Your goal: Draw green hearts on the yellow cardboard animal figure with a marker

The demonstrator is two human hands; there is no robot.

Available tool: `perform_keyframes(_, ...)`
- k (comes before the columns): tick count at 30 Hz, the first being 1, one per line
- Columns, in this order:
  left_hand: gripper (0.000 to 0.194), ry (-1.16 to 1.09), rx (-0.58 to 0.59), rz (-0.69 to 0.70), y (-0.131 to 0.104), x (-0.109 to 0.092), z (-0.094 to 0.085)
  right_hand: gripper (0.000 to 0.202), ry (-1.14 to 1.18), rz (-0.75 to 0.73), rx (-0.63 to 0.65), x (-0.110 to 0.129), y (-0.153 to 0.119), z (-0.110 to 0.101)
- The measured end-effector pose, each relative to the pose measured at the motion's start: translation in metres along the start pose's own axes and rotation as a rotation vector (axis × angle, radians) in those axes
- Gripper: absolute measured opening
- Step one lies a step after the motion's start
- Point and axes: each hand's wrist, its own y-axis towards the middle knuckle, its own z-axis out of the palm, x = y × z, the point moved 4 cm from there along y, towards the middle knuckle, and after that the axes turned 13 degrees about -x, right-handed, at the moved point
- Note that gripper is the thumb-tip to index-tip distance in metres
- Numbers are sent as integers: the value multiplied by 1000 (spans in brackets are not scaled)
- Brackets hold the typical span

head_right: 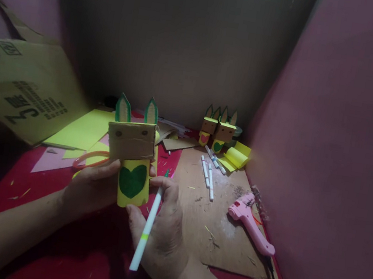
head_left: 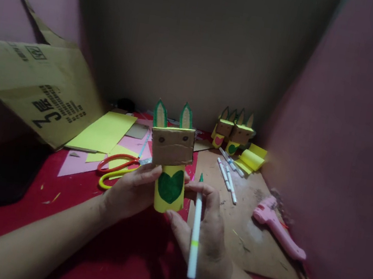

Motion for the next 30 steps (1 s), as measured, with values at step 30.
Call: perform_keyframes(30,33,-106,123,-56,0,2,-1,53,23,-32,1,-7,-5,1)
